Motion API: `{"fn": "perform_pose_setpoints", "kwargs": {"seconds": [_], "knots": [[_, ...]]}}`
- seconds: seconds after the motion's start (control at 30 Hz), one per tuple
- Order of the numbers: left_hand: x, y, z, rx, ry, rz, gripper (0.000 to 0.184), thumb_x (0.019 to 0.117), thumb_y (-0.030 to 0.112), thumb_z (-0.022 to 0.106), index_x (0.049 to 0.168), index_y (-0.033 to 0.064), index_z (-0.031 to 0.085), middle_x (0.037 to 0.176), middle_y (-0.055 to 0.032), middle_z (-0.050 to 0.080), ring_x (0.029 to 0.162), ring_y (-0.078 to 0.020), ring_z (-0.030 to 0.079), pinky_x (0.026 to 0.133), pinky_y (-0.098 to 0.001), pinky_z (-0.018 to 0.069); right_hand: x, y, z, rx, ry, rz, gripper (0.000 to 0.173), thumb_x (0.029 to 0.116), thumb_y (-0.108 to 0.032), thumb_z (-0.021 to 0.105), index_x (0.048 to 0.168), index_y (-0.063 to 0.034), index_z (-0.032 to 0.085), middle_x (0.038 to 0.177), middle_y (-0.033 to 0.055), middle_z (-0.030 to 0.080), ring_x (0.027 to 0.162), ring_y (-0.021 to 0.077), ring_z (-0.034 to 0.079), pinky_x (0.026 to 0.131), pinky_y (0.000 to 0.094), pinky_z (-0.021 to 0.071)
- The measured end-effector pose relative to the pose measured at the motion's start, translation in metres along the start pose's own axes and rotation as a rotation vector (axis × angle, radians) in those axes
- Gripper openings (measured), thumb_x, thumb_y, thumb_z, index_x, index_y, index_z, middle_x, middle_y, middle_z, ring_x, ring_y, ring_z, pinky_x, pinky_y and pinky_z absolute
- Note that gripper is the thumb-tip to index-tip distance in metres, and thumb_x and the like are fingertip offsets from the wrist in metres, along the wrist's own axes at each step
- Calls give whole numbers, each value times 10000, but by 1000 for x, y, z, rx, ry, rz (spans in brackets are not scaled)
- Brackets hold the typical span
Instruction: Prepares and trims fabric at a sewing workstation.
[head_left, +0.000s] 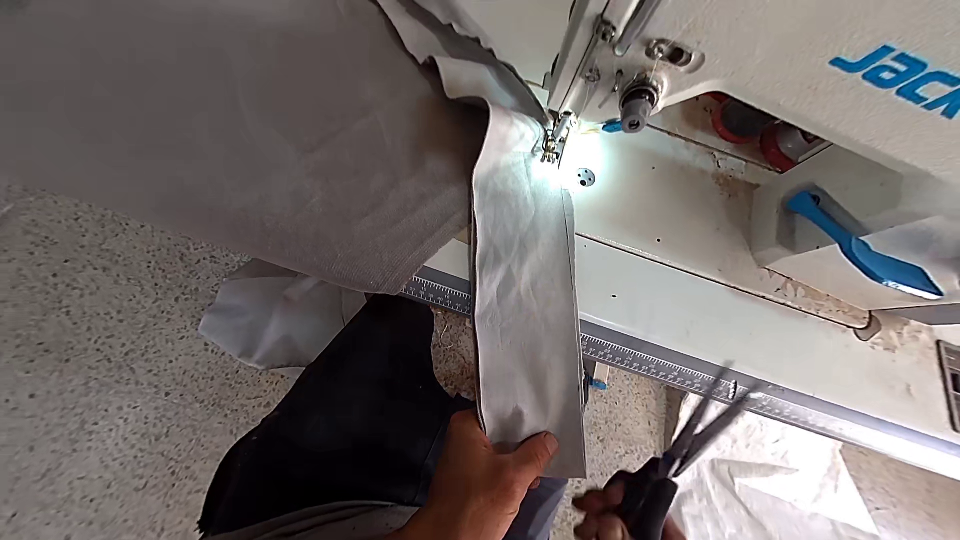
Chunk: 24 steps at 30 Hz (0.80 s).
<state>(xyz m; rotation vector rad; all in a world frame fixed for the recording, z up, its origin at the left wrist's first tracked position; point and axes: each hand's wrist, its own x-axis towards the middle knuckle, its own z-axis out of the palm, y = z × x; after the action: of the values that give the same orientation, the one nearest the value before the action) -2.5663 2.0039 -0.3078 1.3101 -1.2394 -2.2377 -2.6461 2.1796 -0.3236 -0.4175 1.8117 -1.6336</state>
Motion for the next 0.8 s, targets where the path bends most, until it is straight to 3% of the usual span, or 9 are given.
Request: {"fn": "perform_pose_setpoints", "kwargs": {"seconds": [0.1, 0.2, 0.3, 0.37, 0.47, 0.53, 0.63, 0.8], "knots": [[-1, 2, -1, -20, -1, -36, 222, 817, 21, 813, 995, -20, 687, 883, -126, 768, 742, -225, 763, 657, -360, 667, 34, -18, 32, -52, 187, -44, 358, 892, -249, 763, 1087, -20, 568, 943, 17, 754, 683, 67, 688, 558, 225, 574], [-1, 4, -2, -4, 12, -40, 222, 804, 0, 815, 986, -23, 689, 854, -133, 761, 704, -219, 752, 645, -349, 658, 59, -30, 58, 13, 316, -40, 242, 824, -69, 774, 996, -17, 612, 823, 5, 723, 697, 63, 690, 610, 221, 595], [1, 6, -7, -20, -18, -25, 228, 798, -22, 804, 995, -39, 691, 868, -134, 763, 746, -218, 757, 700, -363, 659, 66, -31, 66, 87, 381, -9, 198, 777, 15, 779, 918, -21, 645, 704, -6, 673, 602, 55, 642, 545, 206, 559], [9, 9, -16, -103, -106, -65, 280, 846, 55, 737, 1095, -30, 641, 954, -115, 762, 879, -208, 759, 818, -394, 649, 67, -33, 65, 114, 373, 33, 193, 772, 26, 778, 904, -28, 647, 684, -9, 663, 577, 53, 626, 523, 210, 548], [34, 18, -27, -275, -226, -211, 362, 947, 266, 550, 1213, 27, 599, 1037, -120, 759, 969, -231, 752, 865, -433, 632, 69, -35, 63, 159, 371, 83, 194, 779, 42, 771, 908, -27, 645, 685, -2, 665, 566, 60, 628, 507, 218, 550], [50, 22, -29, -374, -294, -244, 411, 1007, 317, 456, 1279, 31, 569, 1120, -149, 738, 1052, -254, 731, 921, -447, 612, 69, -36, 64, 184, 377, 91, 197, 767, 53, 771, 901, -26, 650, 686, 2, 670, 571, 63, 633, 513, 217, 554], [59, 24, -21, -493, -333, -238, 384, 978, 273, 522, 1257, 15, 575, 1107, -186, 736, 1038, -277, 736, 922, -457, 611, 68, -37, 65, 201, 360, 92, 197, 757, 52, 774, 895, -22, 654, 690, 11, 672, 575, 64, 633, 514, 214, 552], [52, 30, -1, -320, -195, -267, 375, 896, 74, 744, 1210, -43, 577, 1028, -190, 731, 937, -260, 745, 868, -416, 628, 70, -36, 66, 158, 347, 93, 205, 761, 31, 786, 905, -9, 646, 695, 21, 663, 587, 75, 630, 525, 217, 549]]}}
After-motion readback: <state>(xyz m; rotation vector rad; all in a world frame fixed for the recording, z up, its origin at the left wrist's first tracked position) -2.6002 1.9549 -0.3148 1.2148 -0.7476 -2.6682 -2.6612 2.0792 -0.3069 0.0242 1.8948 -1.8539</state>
